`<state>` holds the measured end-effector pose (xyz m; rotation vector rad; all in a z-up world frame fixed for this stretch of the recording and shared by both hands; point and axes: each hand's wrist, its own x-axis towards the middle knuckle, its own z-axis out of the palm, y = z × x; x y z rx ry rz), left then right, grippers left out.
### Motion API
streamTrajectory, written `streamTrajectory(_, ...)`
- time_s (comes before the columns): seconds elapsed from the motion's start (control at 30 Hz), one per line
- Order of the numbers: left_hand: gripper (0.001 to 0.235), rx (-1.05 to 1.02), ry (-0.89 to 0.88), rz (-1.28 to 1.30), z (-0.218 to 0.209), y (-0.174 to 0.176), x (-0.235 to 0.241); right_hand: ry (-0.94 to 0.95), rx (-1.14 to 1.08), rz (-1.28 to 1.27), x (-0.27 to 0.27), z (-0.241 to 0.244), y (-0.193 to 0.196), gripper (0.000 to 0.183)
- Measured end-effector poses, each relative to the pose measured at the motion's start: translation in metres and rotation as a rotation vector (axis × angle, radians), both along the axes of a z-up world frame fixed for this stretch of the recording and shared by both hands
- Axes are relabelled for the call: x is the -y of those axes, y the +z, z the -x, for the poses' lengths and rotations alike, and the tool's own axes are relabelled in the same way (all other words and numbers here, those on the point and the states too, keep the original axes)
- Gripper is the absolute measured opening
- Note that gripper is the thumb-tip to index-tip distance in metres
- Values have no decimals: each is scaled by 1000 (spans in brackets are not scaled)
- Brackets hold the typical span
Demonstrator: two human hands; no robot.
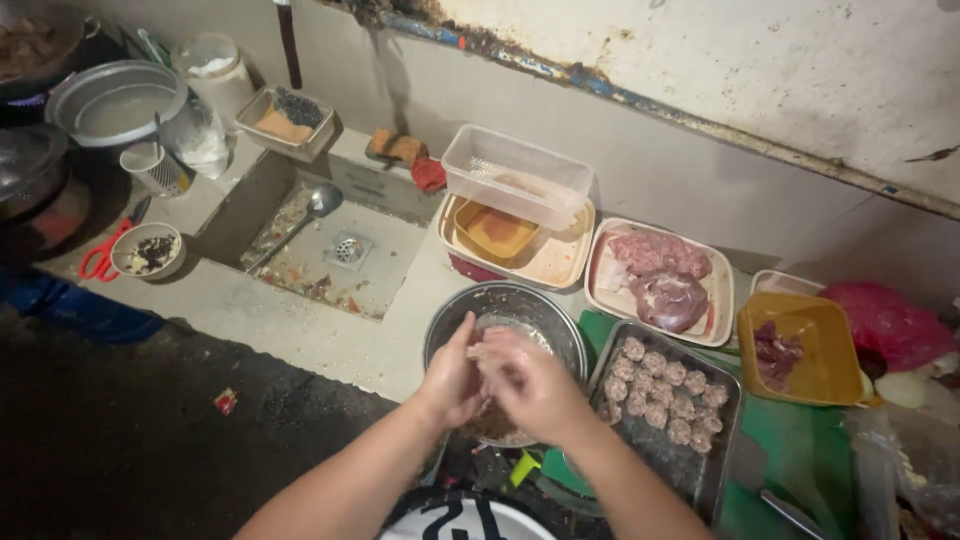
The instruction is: The person forms meatballs by hand from a mixture in a metal bowl and places them onto a tray. They briefly wash their hands under a faucet and return to shaping the meat. The person also briefly handles a pot on the stove using a cloth.
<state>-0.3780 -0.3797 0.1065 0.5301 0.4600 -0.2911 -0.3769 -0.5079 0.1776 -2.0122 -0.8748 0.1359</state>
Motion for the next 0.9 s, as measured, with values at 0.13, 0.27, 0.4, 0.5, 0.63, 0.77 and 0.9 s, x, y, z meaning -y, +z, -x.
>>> streamTrajectory(0.13,21,-119,201,-269,-14,-16,6,-86,233,83,10,-4,-33,28)
streamTrajectory(0.27,37,440,9,-1116,0,5,5,-552,-665,-620,-2,-1,-47,43)
streamTrajectory(0.4,16,810,-69,-1561,16,37,18,-688,-1292,-959,-14,-4,-74,33)
streamTrajectory(0.5,27,192,6,-1214,-1,-12,12,-835,-740,-513,0,-16,-143,29)
streamTrajectory(0.63,66,-187,-65,-367,6,28,24,-383,136,-145,-6,5,-50,15)
streamTrajectory(0.77,28,16,-30,-846,1,16,27,-426,-23,-511,3,7,-64,22)
streamTrajectory(0.9,35,1018,-453,-1449,9,22,40,-419,-1494,-1224,36,8,-87,64)
